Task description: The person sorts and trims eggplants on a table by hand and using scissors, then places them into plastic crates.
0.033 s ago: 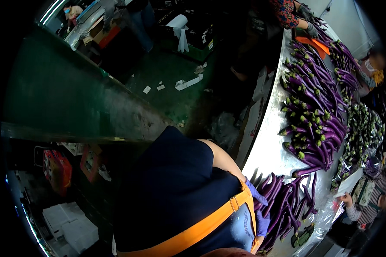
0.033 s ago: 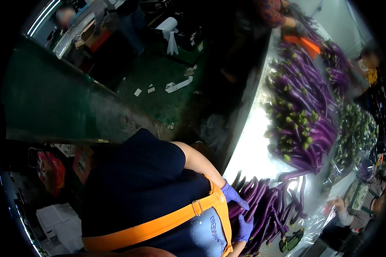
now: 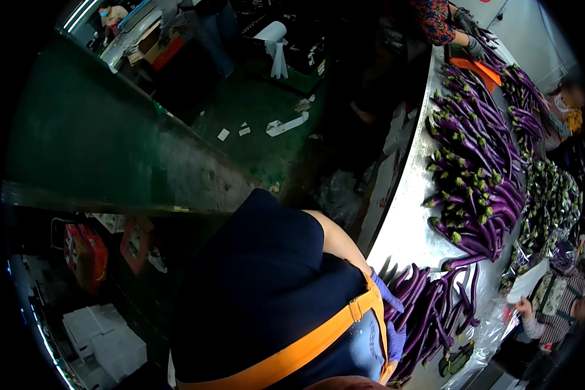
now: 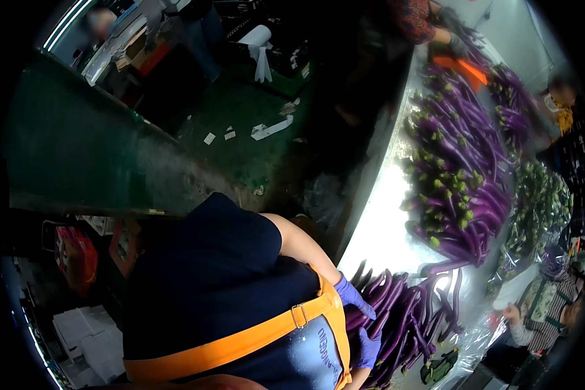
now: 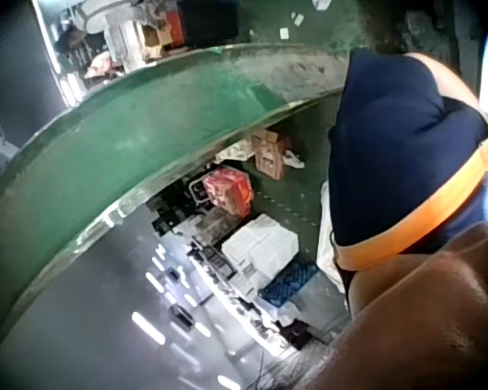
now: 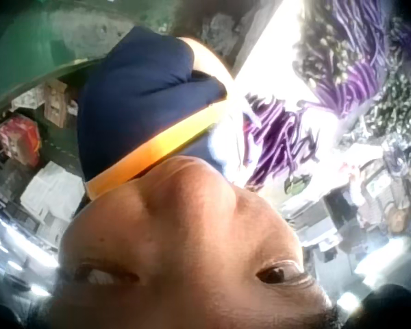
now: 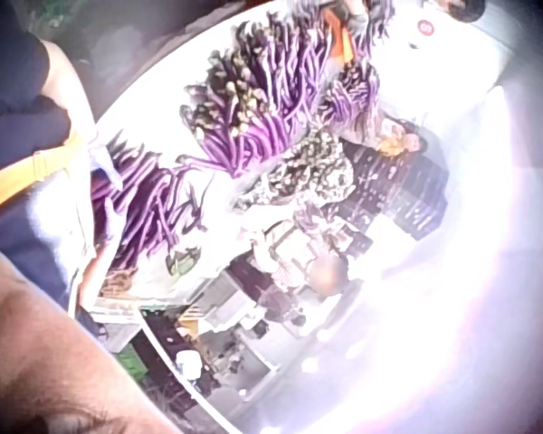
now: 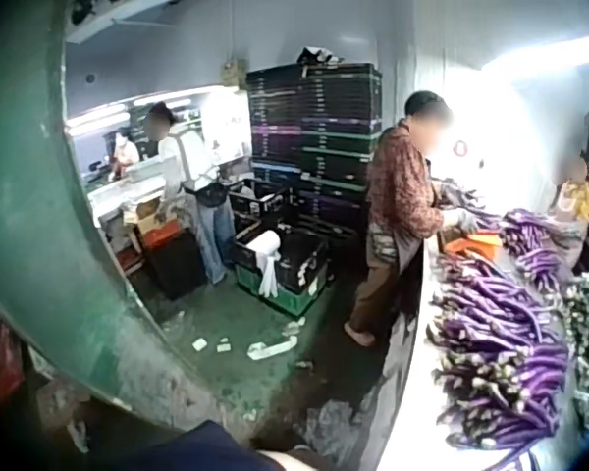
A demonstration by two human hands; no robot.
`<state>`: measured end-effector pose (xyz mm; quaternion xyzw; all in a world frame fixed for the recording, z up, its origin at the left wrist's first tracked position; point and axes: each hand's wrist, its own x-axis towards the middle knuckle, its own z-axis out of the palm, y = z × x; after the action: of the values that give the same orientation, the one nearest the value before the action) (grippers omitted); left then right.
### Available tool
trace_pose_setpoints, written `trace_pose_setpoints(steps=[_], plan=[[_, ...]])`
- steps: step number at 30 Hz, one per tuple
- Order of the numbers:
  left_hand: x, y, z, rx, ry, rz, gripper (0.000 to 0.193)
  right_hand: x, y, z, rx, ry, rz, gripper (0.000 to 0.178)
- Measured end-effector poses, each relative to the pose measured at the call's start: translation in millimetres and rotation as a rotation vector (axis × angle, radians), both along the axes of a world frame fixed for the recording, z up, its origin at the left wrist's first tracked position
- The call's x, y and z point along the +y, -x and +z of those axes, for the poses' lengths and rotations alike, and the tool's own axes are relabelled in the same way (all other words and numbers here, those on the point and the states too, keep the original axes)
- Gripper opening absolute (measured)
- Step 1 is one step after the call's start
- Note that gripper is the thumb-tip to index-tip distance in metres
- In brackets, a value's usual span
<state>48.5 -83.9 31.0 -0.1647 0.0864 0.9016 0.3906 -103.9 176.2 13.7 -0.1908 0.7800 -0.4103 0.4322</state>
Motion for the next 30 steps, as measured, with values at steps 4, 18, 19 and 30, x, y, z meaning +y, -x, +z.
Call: trace_pose_setpoints(steps=[4,18,19,30], plan=[[6.6,-10.1,19.3,0.122,0.034,0.14,0.069,3.9,2.4,7.0,-0.211,-0.053,-0.086,0.073],[-21.1,80.1,176.7,0.988,0.699,0.413,0.103,-71.8,-25.5,155.8,0.246,0.585,-0.433,0.103],[-14.5,84.5,189.3,1.064,0.749,0.413,0.107,-64.5,-27.3,162.2,0.265,0.485,-0.51,0.098],[-3.0,75.5,183.5,1.251,0.86,0.14,0.109,-58.0,-106.5,146.6,0.566,0.734,-0.446,0.108]])
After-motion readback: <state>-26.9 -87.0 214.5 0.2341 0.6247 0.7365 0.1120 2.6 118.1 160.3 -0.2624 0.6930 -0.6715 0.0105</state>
